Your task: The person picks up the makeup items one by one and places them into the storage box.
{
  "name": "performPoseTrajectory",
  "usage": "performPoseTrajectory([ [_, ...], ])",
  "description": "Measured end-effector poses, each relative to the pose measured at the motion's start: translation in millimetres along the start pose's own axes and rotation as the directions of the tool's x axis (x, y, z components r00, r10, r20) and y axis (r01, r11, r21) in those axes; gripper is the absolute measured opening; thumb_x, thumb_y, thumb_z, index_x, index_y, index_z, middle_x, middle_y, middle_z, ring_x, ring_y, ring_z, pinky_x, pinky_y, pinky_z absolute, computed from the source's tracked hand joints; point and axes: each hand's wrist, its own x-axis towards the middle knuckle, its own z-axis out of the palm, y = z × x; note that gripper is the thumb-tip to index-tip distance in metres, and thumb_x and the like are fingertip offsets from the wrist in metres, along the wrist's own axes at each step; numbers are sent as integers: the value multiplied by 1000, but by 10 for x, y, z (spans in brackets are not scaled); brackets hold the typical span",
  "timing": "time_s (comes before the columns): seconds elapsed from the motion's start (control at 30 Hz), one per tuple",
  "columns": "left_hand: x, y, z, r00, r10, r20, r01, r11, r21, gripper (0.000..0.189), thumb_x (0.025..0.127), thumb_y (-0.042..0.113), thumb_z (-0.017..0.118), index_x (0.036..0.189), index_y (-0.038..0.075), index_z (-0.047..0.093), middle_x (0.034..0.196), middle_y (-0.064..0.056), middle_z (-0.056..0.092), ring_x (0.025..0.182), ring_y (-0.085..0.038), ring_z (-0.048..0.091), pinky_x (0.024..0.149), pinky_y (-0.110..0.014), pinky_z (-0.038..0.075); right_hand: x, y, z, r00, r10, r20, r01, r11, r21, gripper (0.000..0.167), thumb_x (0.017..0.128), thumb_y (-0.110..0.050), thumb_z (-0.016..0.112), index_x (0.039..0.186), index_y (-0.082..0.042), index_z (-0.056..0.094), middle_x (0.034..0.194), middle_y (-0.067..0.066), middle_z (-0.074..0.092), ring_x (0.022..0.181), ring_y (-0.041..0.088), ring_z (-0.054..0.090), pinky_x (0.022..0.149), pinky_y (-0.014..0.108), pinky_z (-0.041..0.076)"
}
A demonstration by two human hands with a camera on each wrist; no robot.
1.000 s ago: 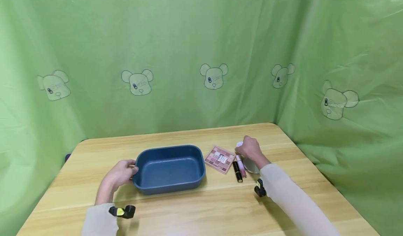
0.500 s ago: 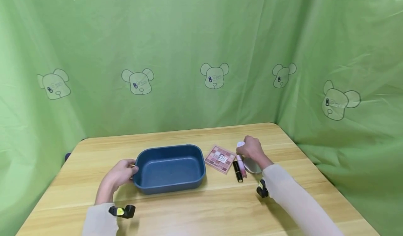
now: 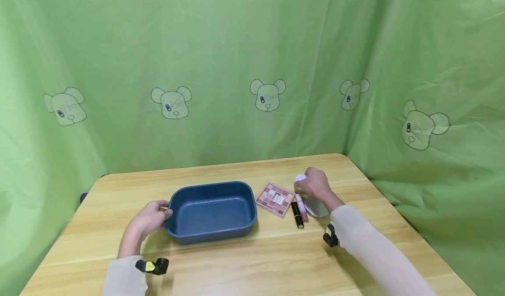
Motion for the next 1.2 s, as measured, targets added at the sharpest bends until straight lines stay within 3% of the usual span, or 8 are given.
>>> performPoseTrajectory([
  [0.47, 11, -55, 6, 1000, -7, 0, 7, 1000, -4, 44, 103, 2, 45, 141, -20, 40, 133, -40, 55, 112, -39, 65, 89, -47, 61, -56, -167, -37, 999, -38, -8, 38, 999, 7, 61, 84, -34, 77, 122, 11, 60, 114, 29, 66, 98, 38, 64, 80, 44, 59],
  [0.83, -16, -41, 14, 1000, 8, 3, -8, 999, -47, 42, 103, 1, 45, 138, -22, 42, 127, -38, 58, 106, -35, 66, 86, -45, 61, -153, -440, -26, 995, -100, 14, 99, 994, 44, 64, 84, -33, 78, 126, 11, 59, 115, 27, 68, 97, 35, 65, 78, 41, 61],
  [1.2, -16, -42, -6, 1000, 21, 6, -20, 999, -48, 43, 103, 1, 44, 139, -21, 41, 127, -37, 57, 104, -34, 66, 85, -44, 61, -199, -768, -1, 990, -142, 0, 141, 988, 58, 66, 84, -35, 79, 130, 9, 59, 123, 27, 67, 103, 36, 65, 90, 46, 59],
])
